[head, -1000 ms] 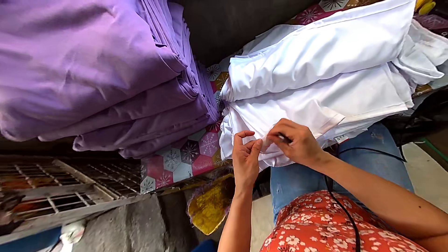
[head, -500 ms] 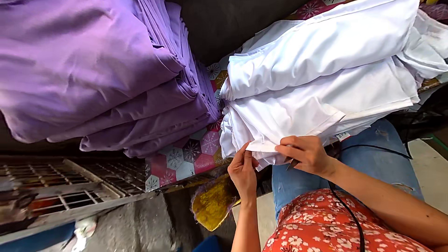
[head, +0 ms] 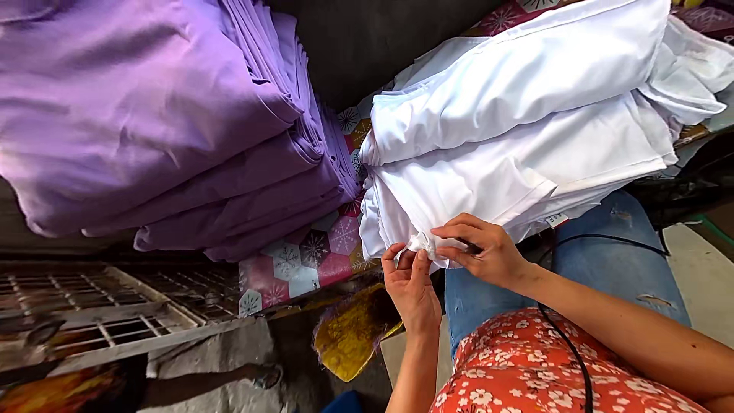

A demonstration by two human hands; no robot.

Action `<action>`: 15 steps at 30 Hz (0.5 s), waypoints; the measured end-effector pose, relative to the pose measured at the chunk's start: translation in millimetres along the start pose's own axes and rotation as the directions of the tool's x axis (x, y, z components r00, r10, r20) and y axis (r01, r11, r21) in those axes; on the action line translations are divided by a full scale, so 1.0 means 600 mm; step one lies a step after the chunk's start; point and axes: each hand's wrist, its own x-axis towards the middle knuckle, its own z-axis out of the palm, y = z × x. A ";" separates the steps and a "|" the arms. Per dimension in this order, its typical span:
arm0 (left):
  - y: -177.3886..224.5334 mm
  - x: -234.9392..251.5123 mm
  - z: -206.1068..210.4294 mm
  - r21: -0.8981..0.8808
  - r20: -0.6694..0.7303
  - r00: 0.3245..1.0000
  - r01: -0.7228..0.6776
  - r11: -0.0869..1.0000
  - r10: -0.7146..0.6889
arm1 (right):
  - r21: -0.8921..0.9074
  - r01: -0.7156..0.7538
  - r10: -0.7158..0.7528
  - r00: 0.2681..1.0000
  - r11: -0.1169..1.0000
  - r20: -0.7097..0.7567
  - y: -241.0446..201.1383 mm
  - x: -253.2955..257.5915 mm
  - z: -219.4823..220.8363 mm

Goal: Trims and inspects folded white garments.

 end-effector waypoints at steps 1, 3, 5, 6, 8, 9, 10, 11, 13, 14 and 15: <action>0.000 -0.001 0.000 -0.027 -0.006 1.000 0.013 1.000 -0.013 | 0.012 -0.011 0.011 1.000 1.000 0.014 -0.002 0.003 0.003; 0.004 -0.001 0.001 -0.081 -0.052 0.996 0.067 0.994 -0.072 | 0.028 -0.053 0.052 0.998 0.998 0.020 -0.006 0.003 0.010; 0.011 0.000 0.003 -0.099 -0.108 0.987 0.107 0.989 -0.118 | -0.019 -0.119 0.120 0.993 0.993 0.025 -0.008 0.000 0.011; 0.013 0.001 0.003 -0.104 -0.123 0.986 0.101 0.989 -0.114 | -0.078 -0.146 0.150 0.988 0.986 0.048 -0.008 -0.002 0.008; 0.015 0.001 0.002 -0.101 -0.142 0.987 0.066 0.993 -0.080 | -0.255 -0.143 0.172 0.981 0.956 0.092 -0.004 -0.005 0.000; 0.016 0.001 0.001 -0.092 -0.145 0.988 0.043 0.995 -0.056 | -0.356 -0.109 0.149 0.985 0.928 0.089 0.003 -0.007 -0.005; 0.016 0.002 0.000 -0.086 -0.150 0.988 0.018 0.996 -0.031 | -0.443 -0.074 0.118 0.990 0.893 0.075 0.014 -0.009 -0.012; 0.016 0.002 -0.001 -0.077 -0.151 0.988 -0.002 0.997 -0.010 | -0.502 -0.053 0.090 0.995 0.863 0.051 0.024 -0.010 -0.023; 0.015 0.004 -0.002 -0.069 -0.144 0.989 -0.037 0.997 0.026 | -0.570 -0.050 0.046 0.999 0.820 -0.021 0.040 -0.007 -0.049; 0.015 0.004 -0.003 -0.065 -0.141 0.989 -0.049 0.997 0.039 | -0.579 -0.054 0.026 0.998 0.814 -0.056 0.043 -0.005 -0.061; 0.013 0.004 -0.002 -0.056 -0.140 0.989 -0.057 0.997 0.049 | -0.585 -0.045 -0.001 0.997 0.810 -0.079 0.045 -0.003 -0.070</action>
